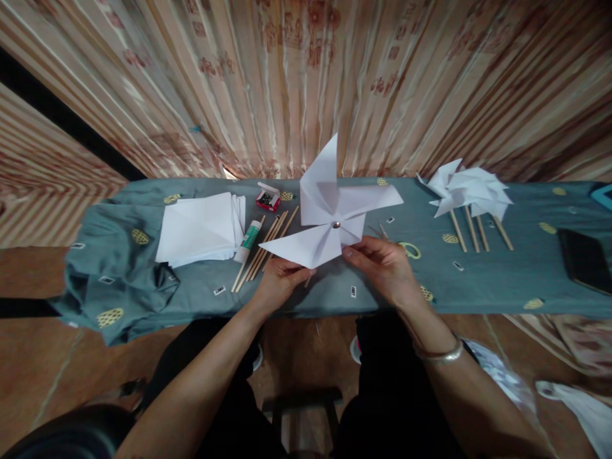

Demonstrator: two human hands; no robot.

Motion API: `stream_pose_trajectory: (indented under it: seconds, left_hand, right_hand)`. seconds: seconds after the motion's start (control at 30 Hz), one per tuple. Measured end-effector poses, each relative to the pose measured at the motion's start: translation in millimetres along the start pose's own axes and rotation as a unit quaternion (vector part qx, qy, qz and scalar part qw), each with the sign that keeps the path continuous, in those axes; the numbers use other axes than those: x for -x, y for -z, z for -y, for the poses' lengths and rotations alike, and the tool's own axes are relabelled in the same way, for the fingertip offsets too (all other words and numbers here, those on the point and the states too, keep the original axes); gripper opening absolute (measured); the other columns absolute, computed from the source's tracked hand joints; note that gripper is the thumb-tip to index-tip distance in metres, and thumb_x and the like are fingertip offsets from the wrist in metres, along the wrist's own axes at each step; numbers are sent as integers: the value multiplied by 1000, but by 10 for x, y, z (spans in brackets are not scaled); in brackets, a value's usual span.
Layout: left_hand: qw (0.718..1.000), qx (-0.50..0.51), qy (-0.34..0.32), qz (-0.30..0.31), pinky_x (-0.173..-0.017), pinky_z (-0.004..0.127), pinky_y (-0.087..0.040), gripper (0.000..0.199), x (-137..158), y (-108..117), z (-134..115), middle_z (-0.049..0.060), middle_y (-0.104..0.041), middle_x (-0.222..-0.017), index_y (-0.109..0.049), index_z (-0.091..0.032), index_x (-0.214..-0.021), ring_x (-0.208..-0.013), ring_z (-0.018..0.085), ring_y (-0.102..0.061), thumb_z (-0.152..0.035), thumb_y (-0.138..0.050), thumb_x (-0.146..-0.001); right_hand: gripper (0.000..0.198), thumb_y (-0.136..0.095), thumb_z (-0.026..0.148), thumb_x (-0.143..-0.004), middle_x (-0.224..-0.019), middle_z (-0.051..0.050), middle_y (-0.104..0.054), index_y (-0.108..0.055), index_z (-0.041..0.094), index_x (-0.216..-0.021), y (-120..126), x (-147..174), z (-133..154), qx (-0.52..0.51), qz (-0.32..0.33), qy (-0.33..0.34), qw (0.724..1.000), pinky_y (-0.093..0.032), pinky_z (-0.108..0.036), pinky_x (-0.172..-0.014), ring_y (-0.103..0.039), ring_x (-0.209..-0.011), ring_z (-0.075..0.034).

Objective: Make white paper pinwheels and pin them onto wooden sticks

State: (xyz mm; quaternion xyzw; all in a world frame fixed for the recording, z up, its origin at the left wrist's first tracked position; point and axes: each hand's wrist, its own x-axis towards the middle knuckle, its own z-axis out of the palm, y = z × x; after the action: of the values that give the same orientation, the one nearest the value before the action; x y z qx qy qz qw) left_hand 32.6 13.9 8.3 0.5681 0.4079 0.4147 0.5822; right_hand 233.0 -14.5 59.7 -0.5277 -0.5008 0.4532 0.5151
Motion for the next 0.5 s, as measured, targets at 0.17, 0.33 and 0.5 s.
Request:
stream_pose_trajectory:
  seconds: [0.17,0.33,0.5]
  left_hand:
    - [1000,-5,1,-3,-84,34,-53,13,12,3,-2,4,-76,-75,-77,-17,-71,-79,21,-69,-30,-78,-69]
    - [1000,-1,-2,-11,-86,35,-54,17,-9,-13,41,4,-75,-70,-74,-18,-62,-80,21,-69,-33,-78,-68]
    - [1000,24,17,-9,-89,37,-55,19,-1,-33,35,5,-78,-80,-77,-17,-75,-82,22,-71,-33,-79,-67]
  right_hand:
    - [38,-84,58,-62,-60,1,-67,-72,22,-63,-5,-6,56,-21,-12,-24,999,-44,-25,-54,-55,-55,-11]
    - [37,-85,57,-61,-63,-1,-70,-74,22,-65,-21,17,85,-47,16,-67,996,-44,-25,-53,-55,-55,-11]
    - [36,-85,56,-62,-65,-2,-72,-75,21,-66,-23,38,105,-66,33,-85,994,-46,-26,-55,-56,-56,-11]
